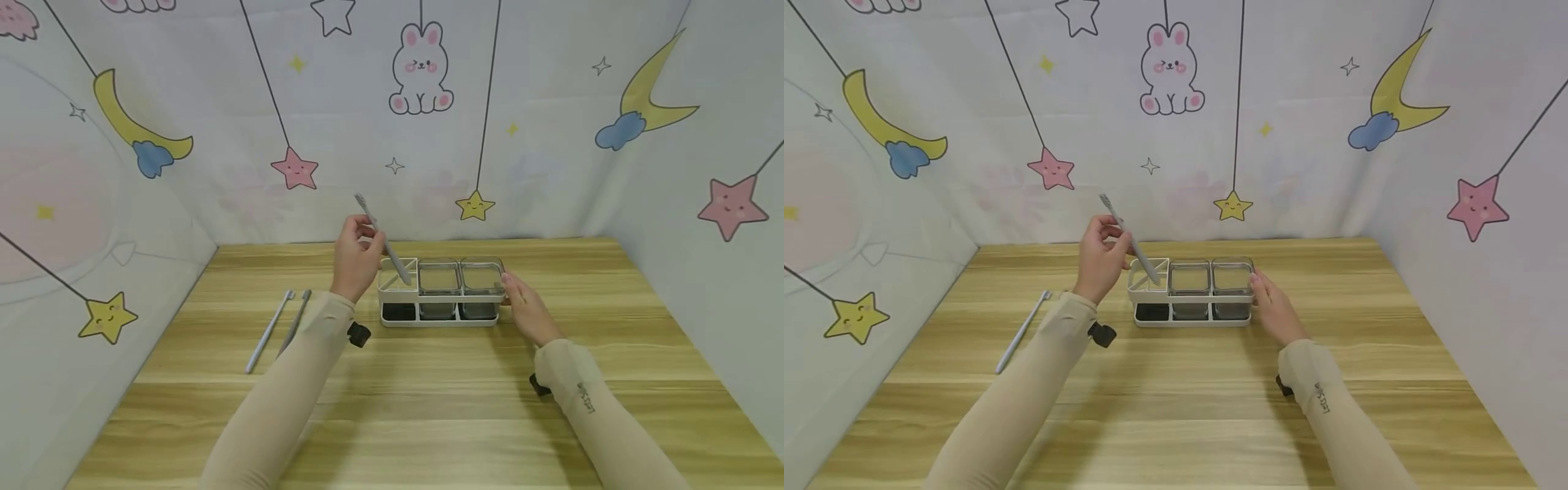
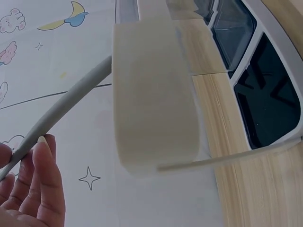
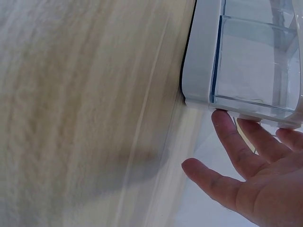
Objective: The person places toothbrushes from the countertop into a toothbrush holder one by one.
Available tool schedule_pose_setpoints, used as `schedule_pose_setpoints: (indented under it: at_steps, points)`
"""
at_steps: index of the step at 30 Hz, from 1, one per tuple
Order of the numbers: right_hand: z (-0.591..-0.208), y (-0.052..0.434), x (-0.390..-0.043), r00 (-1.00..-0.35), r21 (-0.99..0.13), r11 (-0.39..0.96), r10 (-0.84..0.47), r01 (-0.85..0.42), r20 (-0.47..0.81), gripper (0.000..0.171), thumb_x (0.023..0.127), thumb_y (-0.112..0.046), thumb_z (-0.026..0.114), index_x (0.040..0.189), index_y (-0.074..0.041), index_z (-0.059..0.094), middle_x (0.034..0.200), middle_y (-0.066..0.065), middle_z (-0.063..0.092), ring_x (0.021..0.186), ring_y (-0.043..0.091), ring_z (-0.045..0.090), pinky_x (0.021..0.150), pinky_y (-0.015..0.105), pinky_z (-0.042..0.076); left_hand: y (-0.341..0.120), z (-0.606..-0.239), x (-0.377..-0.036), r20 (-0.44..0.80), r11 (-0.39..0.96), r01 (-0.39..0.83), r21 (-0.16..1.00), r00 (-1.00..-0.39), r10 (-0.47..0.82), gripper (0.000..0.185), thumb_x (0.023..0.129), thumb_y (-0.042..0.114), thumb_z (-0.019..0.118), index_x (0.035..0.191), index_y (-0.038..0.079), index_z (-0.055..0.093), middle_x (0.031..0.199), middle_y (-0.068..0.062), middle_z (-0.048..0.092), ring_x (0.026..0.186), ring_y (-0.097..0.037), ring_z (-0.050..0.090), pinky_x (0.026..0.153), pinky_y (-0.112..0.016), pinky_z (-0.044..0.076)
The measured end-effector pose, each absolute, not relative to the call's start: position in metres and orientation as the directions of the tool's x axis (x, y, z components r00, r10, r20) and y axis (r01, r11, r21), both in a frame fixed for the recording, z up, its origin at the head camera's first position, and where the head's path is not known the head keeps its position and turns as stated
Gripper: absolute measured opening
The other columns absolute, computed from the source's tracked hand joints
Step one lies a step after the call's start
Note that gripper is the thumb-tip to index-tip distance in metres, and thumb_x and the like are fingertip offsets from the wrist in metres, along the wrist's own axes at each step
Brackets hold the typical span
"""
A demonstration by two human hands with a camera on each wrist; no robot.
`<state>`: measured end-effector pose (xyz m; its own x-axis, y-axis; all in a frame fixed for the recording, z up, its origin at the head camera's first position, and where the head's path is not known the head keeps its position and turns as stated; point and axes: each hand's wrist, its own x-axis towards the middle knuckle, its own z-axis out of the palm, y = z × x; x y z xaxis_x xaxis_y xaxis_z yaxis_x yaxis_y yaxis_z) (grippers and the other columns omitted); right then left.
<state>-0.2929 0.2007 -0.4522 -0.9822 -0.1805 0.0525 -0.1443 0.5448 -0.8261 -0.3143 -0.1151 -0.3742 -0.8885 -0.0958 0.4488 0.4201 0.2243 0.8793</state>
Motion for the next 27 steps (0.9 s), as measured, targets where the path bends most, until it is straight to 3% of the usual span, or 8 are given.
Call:
schedule_pose_setpoints:
  at_steps: [4,6,12,15,22,27]
  points:
    - [-0.452,0.201,-0.294,-0.983,-0.826,0.545,-0.177,-0.145,0.056,0.077,0.104,-0.058,0.017,0.157,-0.002,0.018,0.155,0.026,0.029,0.121,0.044,0.051,0.104,0.059,0.036,-0.112,-0.375,-0.314,0.454,0.227,0.427,0.875,-0.887,-0.082,0.022,0.096,0.008,0.057,0.117,0.004,0.051,0.095,-0.011,0.061,0.075,-0.04,0.065,0.056,-0.049,0.055]
    - [-0.452,0.201,-0.293,-0.983,-0.826,0.544,-0.174,-0.147,0.061,0.077,0.104,-0.058,0.017,0.157,-0.002,0.018,0.155,0.026,0.03,0.121,0.045,0.051,0.103,0.059,0.037,-0.11,-0.376,-0.314,0.458,0.234,0.431,0.871,-0.886,-0.073,0.022,0.096,0.008,0.058,0.117,0.004,0.052,0.095,-0.012,0.061,0.077,-0.041,0.065,0.057,-0.051,0.055]
    - [-0.452,0.2,-0.291,-0.984,-0.827,0.545,-0.171,-0.14,0.054,0.077,0.103,-0.059,0.016,0.158,-0.004,0.017,0.156,0.024,0.028,0.121,0.044,0.051,0.105,0.06,0.035,-0.107,-0.38,-0.314,0.439,0.272,0.413,0.869,-0.897,-0.043,0.015,0.097,0.009,0.056,0.112,0.005,0.053,0.096,-0.01,0.062,0.074,-0.029,0.067,0.053,-0.039,0.055]
    - [-0.454,0.2,-0.291,-0.984,-0.826,0.547,-0.171,-0.136,0.049,0.077,0.103,-0.059,0.016,0.158,-0.004,0.017,0.156,0.024,0.028,0.121,0.044,0.051,0.105,0.059,0.035,-0.106,-0.383,-0.315,0.437,0.291,0.409,0.865,-0.899,-0.035,0.012,0.098,0.009,0.054,0.109,0.005,0.054,0.095,-0.01,0.062,0.075,-0.031,0.067,0.052,-0.035,0.055]
    - [-0.455,0.2,-0.293,-0.984,-0.823,0.55,-0.166,-0.141,0.059,0.078,0.104,-0.059,0.016,0.157,-0.003,0.019,0.154,0.026,0.032,0.12,0.044,0.052,0.104,0.06,0.036,-0.102,-0.388,-0.315,0.446,0.325,0.42,0.847,-0.895,-0.003,0.009,0.097,0.009,0.054,0.103,0.003,0.056,0.092,-0.01,0.063,0.071,-0.025,0.065,0.061,-0.034,0.056]
    - [-0.454,0.201,-0.293,-0.984,-0.825,0.547,-0.17,-0.143,0.059,0.078,0.103,-0.059,0.016,0.157,-0.003,0.018,0.154,0.026,0.031,0.121,0.044,0.051,0.105,0.059,0.035,-0.101,-0.392,-0.314,0.401,0.354,0.38,0.855,-0.916,0.015,0.008,0.098,0.012,0.055,0.102,0.005,0.057,0.094,-0.008,0.062,0.071,-0.021,0.064,0.059,-0.034,0.055]
